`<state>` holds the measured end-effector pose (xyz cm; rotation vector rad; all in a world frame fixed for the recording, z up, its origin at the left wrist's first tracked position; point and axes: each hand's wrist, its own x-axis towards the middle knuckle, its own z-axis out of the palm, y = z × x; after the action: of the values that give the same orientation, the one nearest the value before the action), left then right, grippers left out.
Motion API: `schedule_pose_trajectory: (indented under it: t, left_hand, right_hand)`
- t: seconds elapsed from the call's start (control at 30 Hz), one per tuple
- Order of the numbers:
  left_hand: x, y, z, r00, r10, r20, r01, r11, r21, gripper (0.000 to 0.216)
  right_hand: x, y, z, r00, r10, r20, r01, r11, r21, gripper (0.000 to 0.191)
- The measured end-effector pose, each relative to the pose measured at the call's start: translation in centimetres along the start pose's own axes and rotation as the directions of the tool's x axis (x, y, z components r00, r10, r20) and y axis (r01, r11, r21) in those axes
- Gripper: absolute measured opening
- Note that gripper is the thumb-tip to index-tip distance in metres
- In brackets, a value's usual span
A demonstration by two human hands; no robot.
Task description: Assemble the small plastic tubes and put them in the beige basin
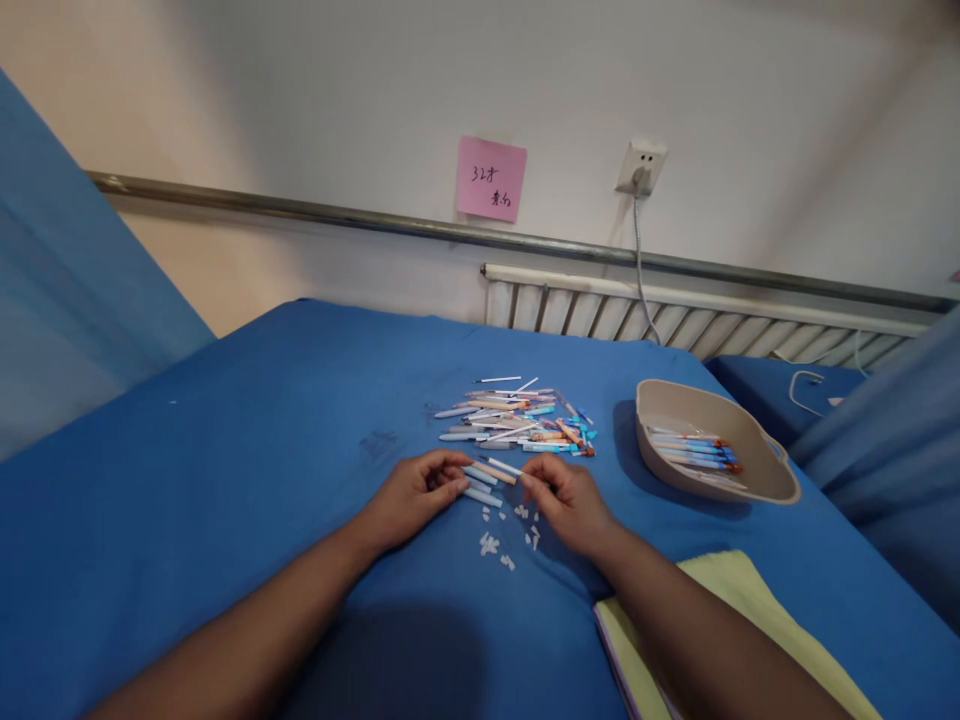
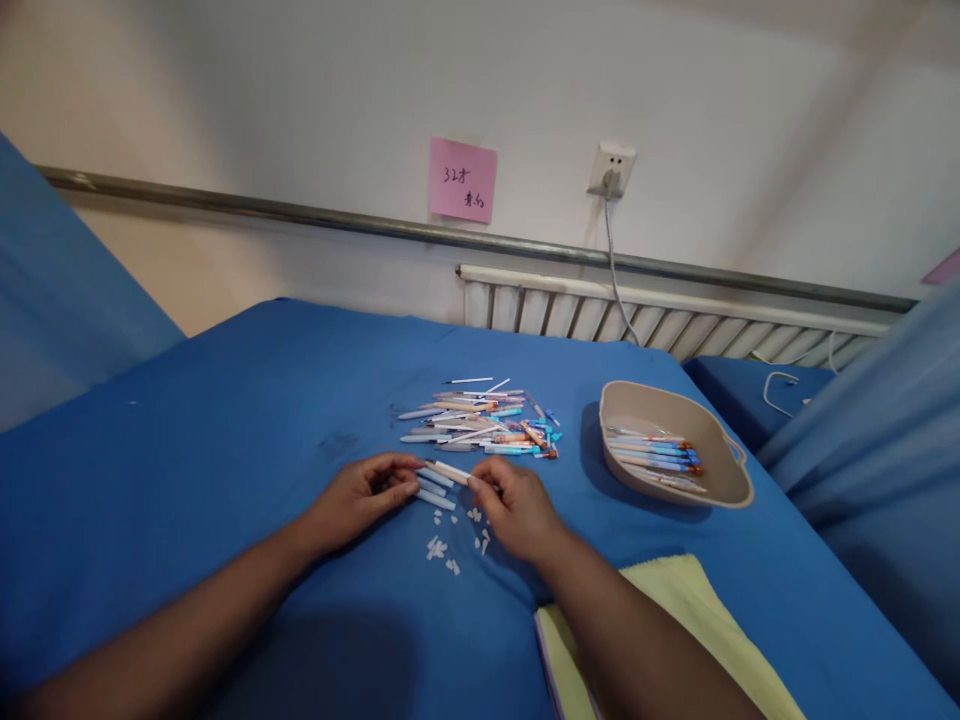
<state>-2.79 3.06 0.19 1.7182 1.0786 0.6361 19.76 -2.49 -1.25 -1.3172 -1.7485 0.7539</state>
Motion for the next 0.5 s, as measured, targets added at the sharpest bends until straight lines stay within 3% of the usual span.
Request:
schedule_pose_trajectory:
  t: [0.23, 0.37, 0.5]
  left_hand:
    - [0.4, 0.2, -1.9, 0.988, 0.022, -0.153, 0.002, 0.989, 0.151, 0.028]
    - [0.2, 0.2, -1.6, 0.995, 0.091, -0.03, -0.081, 0.966, 0.246, 0.024]
    - [-0.1, 0.4, -1.0, 0.969, 0.202, 0.139, -0.24, 0.899, 0.367, 0.02]
  right_hand:
    - [0.2, 1.2, -0.2, 0.985, 0.145, -0.092, -0.108, 0.94, 0.324, 0.023]
    - [0.4, 1.4, -0.3, 0.984, 0.15, -0.092, -0.109, 0.929, 0.353, 0.023]
    - [0.4, 1.4, -0.3, 0.984, 0.161, -0.081, -0.122, 0.926, 0.357, 0.023]
